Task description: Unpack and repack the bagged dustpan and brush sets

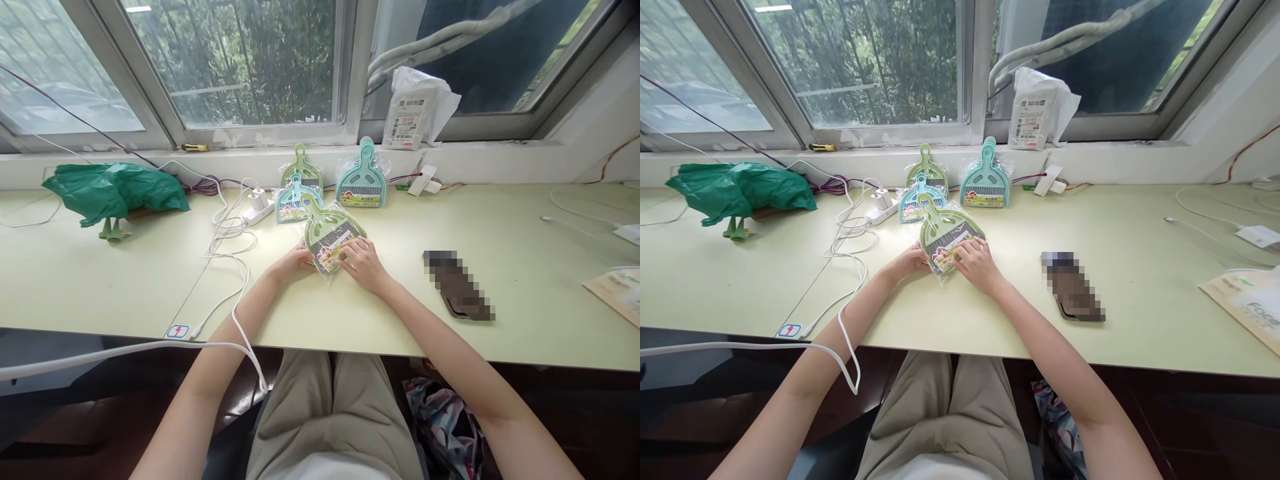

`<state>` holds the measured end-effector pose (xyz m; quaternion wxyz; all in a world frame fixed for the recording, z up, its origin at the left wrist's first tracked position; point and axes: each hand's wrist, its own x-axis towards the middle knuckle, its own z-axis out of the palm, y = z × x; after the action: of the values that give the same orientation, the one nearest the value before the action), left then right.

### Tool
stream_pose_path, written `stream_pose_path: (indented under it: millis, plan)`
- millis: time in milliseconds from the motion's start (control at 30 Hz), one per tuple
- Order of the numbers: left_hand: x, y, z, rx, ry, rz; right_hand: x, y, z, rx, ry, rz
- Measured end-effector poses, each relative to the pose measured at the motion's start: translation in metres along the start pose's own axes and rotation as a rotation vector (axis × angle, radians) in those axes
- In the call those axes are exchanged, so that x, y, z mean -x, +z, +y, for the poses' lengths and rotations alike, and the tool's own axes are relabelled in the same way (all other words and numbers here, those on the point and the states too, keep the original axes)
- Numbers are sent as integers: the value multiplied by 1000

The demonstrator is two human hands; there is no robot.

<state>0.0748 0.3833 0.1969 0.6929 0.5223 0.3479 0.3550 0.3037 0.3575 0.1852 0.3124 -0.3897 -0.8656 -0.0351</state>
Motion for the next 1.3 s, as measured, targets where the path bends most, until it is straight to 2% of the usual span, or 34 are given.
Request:
stream_pose_path:
  millis: [267,500,1300]
  plan:
    - [1,4,-2,-35,4,-4,1,0,2,34,-15,-83]
    - [-2,2,0,11,14,66,-1,-5,1,-20,-37,33]
    - [-3,3,3,104,12,142,2,-9,-5,-33,2,75]
